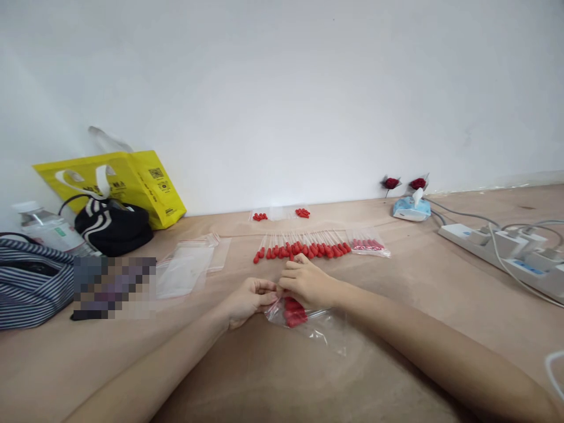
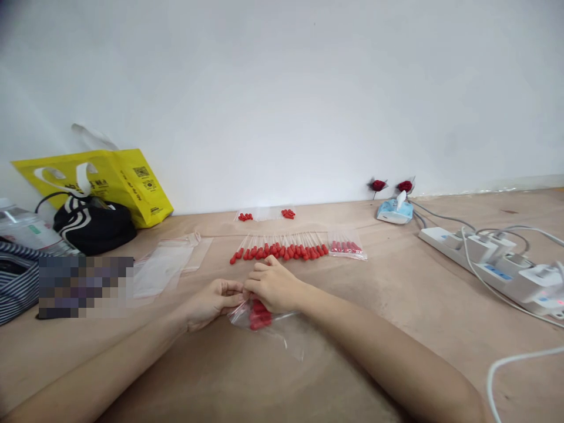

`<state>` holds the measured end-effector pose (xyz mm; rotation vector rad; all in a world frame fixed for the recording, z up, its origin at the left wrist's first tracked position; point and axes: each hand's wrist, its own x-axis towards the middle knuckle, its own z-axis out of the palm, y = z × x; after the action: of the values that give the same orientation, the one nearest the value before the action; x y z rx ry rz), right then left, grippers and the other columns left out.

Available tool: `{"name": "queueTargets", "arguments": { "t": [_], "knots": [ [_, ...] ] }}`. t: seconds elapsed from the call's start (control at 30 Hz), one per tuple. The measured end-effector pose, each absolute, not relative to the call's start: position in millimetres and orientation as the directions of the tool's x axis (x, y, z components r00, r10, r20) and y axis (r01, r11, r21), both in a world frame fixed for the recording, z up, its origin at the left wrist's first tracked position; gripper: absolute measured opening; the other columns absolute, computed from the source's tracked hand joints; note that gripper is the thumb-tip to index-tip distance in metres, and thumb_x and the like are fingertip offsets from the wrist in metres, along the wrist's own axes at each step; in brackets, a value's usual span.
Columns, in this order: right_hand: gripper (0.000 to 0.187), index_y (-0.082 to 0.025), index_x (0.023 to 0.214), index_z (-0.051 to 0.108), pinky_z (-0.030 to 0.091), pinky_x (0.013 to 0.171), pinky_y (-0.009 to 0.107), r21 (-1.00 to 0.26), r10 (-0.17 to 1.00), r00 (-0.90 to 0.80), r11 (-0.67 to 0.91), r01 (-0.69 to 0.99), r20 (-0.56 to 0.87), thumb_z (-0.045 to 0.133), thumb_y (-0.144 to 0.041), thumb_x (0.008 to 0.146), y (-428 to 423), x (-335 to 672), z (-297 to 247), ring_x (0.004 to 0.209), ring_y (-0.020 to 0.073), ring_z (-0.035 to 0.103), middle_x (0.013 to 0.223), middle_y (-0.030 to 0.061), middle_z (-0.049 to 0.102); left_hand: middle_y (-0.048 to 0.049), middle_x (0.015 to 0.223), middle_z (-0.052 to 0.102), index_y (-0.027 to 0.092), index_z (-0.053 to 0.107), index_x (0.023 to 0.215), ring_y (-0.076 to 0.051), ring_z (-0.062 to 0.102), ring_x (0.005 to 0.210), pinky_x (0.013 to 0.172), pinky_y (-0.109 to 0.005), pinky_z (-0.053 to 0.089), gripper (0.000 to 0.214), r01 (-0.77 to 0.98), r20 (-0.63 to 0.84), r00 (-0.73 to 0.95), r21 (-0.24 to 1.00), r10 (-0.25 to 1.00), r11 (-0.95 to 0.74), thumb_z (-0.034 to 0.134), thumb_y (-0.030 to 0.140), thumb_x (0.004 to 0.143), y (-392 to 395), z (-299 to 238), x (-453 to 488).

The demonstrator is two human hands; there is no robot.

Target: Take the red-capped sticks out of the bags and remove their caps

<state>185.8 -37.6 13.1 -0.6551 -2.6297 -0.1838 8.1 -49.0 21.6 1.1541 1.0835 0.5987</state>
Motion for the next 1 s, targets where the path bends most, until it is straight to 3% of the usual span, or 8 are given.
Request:
{"name": "queueTargets", "arguments": {
  "t": [0.17,0.37,0.57,0.77,1.0],
  "knots": [
    [0.005,-0.019,0.075,0.057,0.022,0.071,0.031,-0.055,0.459,-0.790,0.876,0.480,0.407,0.055,-0.023,0.077,-39,185,17,0.077,0.0152,0.043,0.074,0.0008,0.058,-0.0022,0.062,0.062,0.009,0.064,0.065,-0.010,0.055,0.058,0.060,-0.023,0.042,0.035,0.126,-0.370,0.406,0.928,0.835,0.350,0.080,0.032,0.045,-49,20,7],
    [0.007,-0.017,0.075,0.053,0.022,0.068,0.030,-0.021,0.453,-0.761,0.864,0.502,0.464,0.048,-0.014,0.079,-37,180,5,0.074,0.0147,0.043,0.073,0.0019,0.057,-0.0056,0.070,0.065,0.009,0.065,0.073,-0.014,0.059,0.064,0.064,-0.025,0.043,0.035,0.133,-0.359,0.422,0.933,0.832,0.335,0.078,0.030,0.049,-49,20,9],
    [0.009,-0.016,0.078,0.052,0.024,0.065,0.028,-0.114,0.515,-0.698,0.836,0.536,0.497,0.045,-0.011,0.079,-38,181,4,0.068,0.0140,0.043,0.070,0.0017,0.056,-0.0022,0.061,0.063,0.009,0.064,0.069,-0.010,0.056,0.053,0.057,-0.023,0.041,0.028,0.145,-0.346,0.387,0.938,0.854,0.314,0.076,0.026,0.050,-49,20,10],
    [0.017,-0.022,0.095,0.059,0.025,0.072,0.030,-0.255,0.552,-0.684,0.832,0.493,0.477,0.055,-0.028,0.080,-40,186,13,0.088,0.0155,0.046,0.100,0.0025,0.060,-0.0054,0.073,0.066,0.010,0.067,0.077,-0.012,0.058,0.062,0.059,-0.022,0.042,0.036,0.177,-0.353,0.425,0.935,0.833,0.306,0.078,0.029,0.049,-51,25,10],
    [0.011,-0.023,0.075,0.065,0.023,0.070,0.031,-0.234,0.567,-0.655,0.816,0.528,0.499,0.056,-0.027,0.079,-36,181,4,0.077,0.0147,0.044,0.081,0.0001,0.064,-0.0038,0.066,0.064,0.009,0.065,0.074,-0.012,0.058,0.058,0.058,-0.023,0.043,0.038,0.163,-0.376,0.391,0.927,0.840,0.339,0.079,0.031,0.047,-49,20,6]
  ]
}}
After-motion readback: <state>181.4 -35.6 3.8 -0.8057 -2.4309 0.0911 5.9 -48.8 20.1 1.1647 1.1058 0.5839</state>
